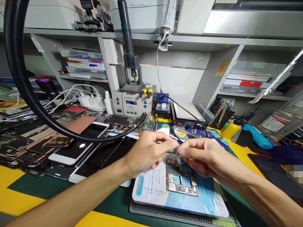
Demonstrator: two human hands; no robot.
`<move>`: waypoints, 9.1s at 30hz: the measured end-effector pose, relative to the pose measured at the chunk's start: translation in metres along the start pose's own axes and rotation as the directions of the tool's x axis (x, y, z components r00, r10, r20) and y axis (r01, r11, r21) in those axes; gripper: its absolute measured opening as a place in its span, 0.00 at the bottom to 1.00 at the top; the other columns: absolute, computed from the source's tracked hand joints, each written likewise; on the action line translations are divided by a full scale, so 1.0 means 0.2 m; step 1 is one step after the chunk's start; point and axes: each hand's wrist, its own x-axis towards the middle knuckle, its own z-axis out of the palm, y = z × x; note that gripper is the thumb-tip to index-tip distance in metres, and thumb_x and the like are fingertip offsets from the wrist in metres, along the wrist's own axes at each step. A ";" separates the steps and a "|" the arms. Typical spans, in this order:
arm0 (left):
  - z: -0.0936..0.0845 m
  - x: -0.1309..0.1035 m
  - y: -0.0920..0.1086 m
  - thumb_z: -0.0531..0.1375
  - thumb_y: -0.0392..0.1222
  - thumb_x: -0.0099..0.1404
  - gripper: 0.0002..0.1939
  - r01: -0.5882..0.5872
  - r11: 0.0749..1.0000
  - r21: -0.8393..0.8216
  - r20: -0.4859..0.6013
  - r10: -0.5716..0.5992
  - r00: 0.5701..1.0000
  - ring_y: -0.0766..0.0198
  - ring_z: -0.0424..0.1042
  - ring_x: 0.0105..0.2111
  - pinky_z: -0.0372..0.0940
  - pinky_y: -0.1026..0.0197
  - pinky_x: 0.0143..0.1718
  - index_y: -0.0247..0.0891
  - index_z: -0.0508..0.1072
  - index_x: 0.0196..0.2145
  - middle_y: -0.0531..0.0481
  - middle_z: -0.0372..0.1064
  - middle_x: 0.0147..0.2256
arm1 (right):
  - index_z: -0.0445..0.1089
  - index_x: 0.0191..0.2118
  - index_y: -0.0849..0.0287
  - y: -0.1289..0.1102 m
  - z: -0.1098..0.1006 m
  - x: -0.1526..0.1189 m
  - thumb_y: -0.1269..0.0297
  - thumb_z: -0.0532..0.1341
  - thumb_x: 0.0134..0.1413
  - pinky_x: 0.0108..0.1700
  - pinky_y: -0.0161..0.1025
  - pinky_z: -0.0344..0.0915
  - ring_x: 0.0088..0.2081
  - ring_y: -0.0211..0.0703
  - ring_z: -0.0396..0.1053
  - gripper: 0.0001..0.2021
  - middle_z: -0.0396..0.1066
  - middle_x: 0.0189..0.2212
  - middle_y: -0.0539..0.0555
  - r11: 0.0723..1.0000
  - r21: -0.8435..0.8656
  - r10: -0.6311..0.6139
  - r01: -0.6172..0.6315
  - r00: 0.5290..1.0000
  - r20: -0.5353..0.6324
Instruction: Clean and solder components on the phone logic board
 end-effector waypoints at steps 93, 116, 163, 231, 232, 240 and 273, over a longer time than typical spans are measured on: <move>-0.05 -0.01 0.04 0.62 0.41 0.66 0.09 -0.231 0.759 0.608 0.219 0.119 0.968 0.71 0.61 0.25 0.55 0.68 0.23 0.36 0.75 0.30 0.60 0.63 0.23 | 0.76 0.31 0.61 -0.02 -0.13 0.01 0.60 0.66 0.57 0.22 0.32 0.52 0.22 0.33 0.57 0.09 0.66 0.23 0.47 0.843 -0.521 -0.065 0.130 0.988 0.143; -0.04 -0.01 0.04 0.63 0.39 0.64 0.07 -0.214 0.784 0.583 0.209 0.110 0.972 0.72 0.62 0.23 0.57 0.70 0.22 0.35 0.77 0.29 0.59 0.66 0.22 | 0.77 0.34 0.62 -0.01 -0.13 0.02 0.52 0.65 0.61 0.23 0.34 0.50 0.23 0.35 0.56 0.16 0.68 0.24 0.50 0.806 -0.578 -0.077 0.128 0.991 0.112; -0.06 0.00 0.03 0.63 0.42 0.64 0.09 -0.242 0.772 0.588 0.230 0.127 0.965 0.69 0.63 0.25 0.57 0.67 0.24 0.34 0.80 0.31 0.56 0.69 0.24 | 0.76 0.33 0.60 -0.02 -0.12 0.01 0.54 0.66 0.61 0.23 0.33 0.51 0.23 0.35 0.55 0.14 0.65 0.23 0.48 0.821 -0.558 -0.063 0.121 0.991 0.121; -0.06 0.01 0.01 0.63 0.41 0.65 0.09 -0.256 0.806 0.533 0.236 0.149 0.960 0.72 0.61 0.25 0.56 0.69 0.24 0.33 0.77 0.29 0.57 0.65 0.23 | 0.77 0.33 0.60 -0.02 -0.12 0.01 0.57 0.65 0.60 0.22 0.32 0.54 0.23 0.35 0.57 0.12 0.67 0.24 0.49 0.817 -0.564 -0.065 0.122 0.991 0.119; -0.06 0.01 0.01 0.63 0.41 0.65 0.09 -0.255 0.802 0.540 0.233 0.148 0.961 0.72 0.61 0.25 0.56 0.69 0.24 0.33 0.77 0.29 0.57 0.65 0.23 | 0.77 0.33 0.60 -0.02 -0.12 0.01 0.57 0.65 0.60 0.23 0.32 0.54 0.23 0.35 0.57 0.12 0.68 0.24 0.49 0.814 -0.568 -0.064 0.121 0.991 0.119; -0.06 0.00 0.03 0.64 0.40 0.64 0.08 -0.249 0.771 0.586 0.235 0.133 0.963 0.72 0.61 0.24 0.56 0.69 0.23 0.34 0.79 0.29 0.57 0.66 0.23 | 0.77 0.34 0.60 -0.01 -0.12 0.02 0.55 0.65 0.60 0.22 0.33 0.55 0.23 0.35 0.59 0.12 0.69 0.25 0.50 0.814 -0.569 -0.072 0.120 0.992 0.107; -0.01 -0.03 -0.01 0.62 0.46 0.69 0.11 -0.130 0.848 0.514 0.215 0.020 0.976 0.68 0.61 0.25 0.56 0.65 0.25 0.37 0.78 0.32 0.57 0.66 0.25 | 0.76 0.32 0.59 -0.02 -0.14 0.01 0.54 0.64 0.62 0.24 0.35 0.55 0.24 0.37 0.59 0.13 0.67 0.24 0.49 0.804 -0.577 -0.082 0.143 0.988 0.131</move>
